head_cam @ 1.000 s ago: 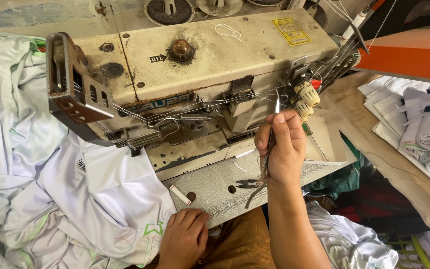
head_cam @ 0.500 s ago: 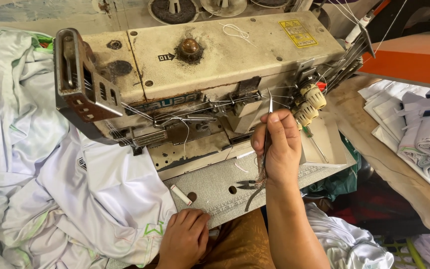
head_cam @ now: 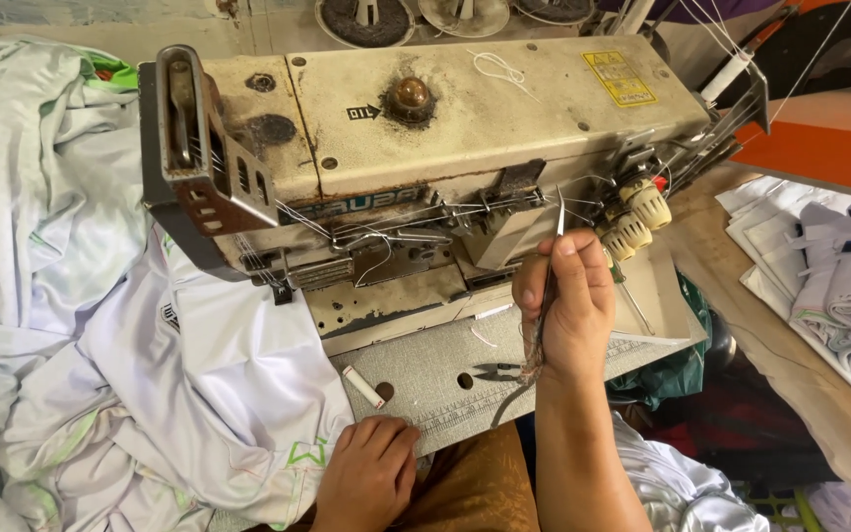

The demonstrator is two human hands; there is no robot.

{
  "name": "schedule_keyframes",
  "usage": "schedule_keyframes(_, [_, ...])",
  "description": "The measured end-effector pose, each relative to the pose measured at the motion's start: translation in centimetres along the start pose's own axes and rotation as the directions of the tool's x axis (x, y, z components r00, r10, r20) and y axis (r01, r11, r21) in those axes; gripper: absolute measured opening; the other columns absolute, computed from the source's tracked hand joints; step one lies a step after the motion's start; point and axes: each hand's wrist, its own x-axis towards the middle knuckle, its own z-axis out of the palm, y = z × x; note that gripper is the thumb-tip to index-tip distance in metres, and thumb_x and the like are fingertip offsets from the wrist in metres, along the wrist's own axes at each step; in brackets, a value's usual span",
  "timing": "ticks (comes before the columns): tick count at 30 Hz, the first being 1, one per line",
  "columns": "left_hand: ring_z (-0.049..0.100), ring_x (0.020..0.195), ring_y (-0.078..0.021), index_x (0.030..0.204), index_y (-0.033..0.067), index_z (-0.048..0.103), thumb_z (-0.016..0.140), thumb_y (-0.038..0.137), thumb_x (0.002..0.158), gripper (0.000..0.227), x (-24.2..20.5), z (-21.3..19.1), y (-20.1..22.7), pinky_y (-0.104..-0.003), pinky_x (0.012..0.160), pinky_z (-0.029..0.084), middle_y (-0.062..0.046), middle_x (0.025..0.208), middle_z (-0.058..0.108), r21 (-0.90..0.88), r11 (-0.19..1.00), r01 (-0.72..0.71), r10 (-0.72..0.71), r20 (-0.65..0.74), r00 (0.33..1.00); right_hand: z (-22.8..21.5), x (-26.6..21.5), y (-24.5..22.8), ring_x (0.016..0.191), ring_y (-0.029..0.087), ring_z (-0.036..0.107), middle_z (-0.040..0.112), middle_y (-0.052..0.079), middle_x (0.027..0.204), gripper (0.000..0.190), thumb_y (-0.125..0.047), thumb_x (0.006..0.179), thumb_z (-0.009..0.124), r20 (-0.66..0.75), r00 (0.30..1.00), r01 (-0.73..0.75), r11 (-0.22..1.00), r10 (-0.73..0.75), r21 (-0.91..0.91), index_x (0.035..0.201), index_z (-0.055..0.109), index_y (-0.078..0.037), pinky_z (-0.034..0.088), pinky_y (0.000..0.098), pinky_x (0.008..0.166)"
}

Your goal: Threading an industrial overlock sewing machine using tweezers to guide thread through various tensioners and guides.

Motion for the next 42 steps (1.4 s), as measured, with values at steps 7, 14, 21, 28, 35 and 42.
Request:
schedule_keyframes(7, [0.061,0.098,-0.0268,0.111,0.0122,0.071,0.066,0.02,0.089,0.024,0.0,0.3,-0.4,-0.038,0.077,0.048,-0.004,0.107,0.068,-0.034,0.999,-0.029,0.027,-0.034,0.999,-0.2,0.1,0.4,0.044,0.011,0.033,0.044,0.003,0.054,0.016,-0.018,0.109,0.051,0.048,0.998,0.03,0.999,-0.032,0.039,0.098,0.056,-0.009,0.027,0.0255,0.045])
schedule_keyframes(14, [0.064,0.095,-0.0191,0.103,0.0216,0.07,0.062,0.022,0.088,0.017,-1.3,3.9,-1.7,-0.032,0.072,0.045,0.004,0.102,0.07,0.104,0.993,-0.061,0.079,-0.18,0.98,1.5,0.1,-0.5,0.037,0.011,0.029,0.044,0.001,0.052,0.019,-0.019,0.11,0.049,0.029,0.999,0.024,1.0,-0.023,-0.002,0.096,0.057,-0.008,0.025,0.0252,0.039])
schedule_keyframes(21, [0.066,0.093,-0.0167,0.101,0.0257,0.07,0.058,0.022,0.087,0.018,-1.3,4.4,-1.4,-0.031,0.072,0.047,0.008,0.099,0.07,0.101,0.995,0.011,0.011,-0.215,0.976,1.6,0.2,-0.6,0.035,0.011,0.029,0.041,0.001,0.049,0.021,-0.02,0.109,0.05,-0.023,1.0,-0.012,1.0,0.012,-0.004,0.094,0.057,-0.008,0.023,0.0247,0.039])
schedule_keyframes(28, [0.064,0.095,-0.0186,0.105,0.0225,0.07,0.062,0.023,0.087,0.02,-1.2,3.7,-1.5,-0.033,0.074,0.046,0.005,0.103,0.07,0.075,0.997,-0.022,0.033,-0.154,0.988,1.4,0.3,-0.4,0.035,0.011,0.029,0.042,0.001,0.049,0.02,-0.02,0.109,0.05,-0.009,1.0,-0.006,1.0,0.006,-0.002,0.094,0.057,-0.009,0.024,0.0255,0.04])
schedule_keyframes(35, [0.061,0.096,-0.025,0.11,0.0127,0.071,0.064,0.02,0.091,0.022,0.0,0.9,-0.6,-0.037,0.076,0.048,-0.002,0.106,0.069,-0.06,0.998,0.012,-0.014,-0.037,0.999,1.4,0.1,-0.5,0.032,0.011,0.03,0.042,0.001,0.05,0.021,-0.019,0.111,0.046,0.04,0.999,0.013,1.0,-0.013,-0.011,0.096,0.056,-0.009,0.025,0.0255,0.041])
schedule_keyframes(42, [0.063,0.097,-0.0239,0.11,0.0167,0.07,0.065,0.022,0.088,0.024,-1.0,2.6,-1.2,-0.037,0.076,0.048,0.0,0.106,0.069,0.004,1.0,-0.024,0.024,-0.06,0.998,1.3,0.1,-0.2,0.034,0.011,0.032,0.044,0.002,0.051,0.019,-0.018,0.111,0.047,0.068,0.997,0.035,0.999,-0.037,0.025,0.098,0.057,-0.008,0.026,0.0264,0.045])
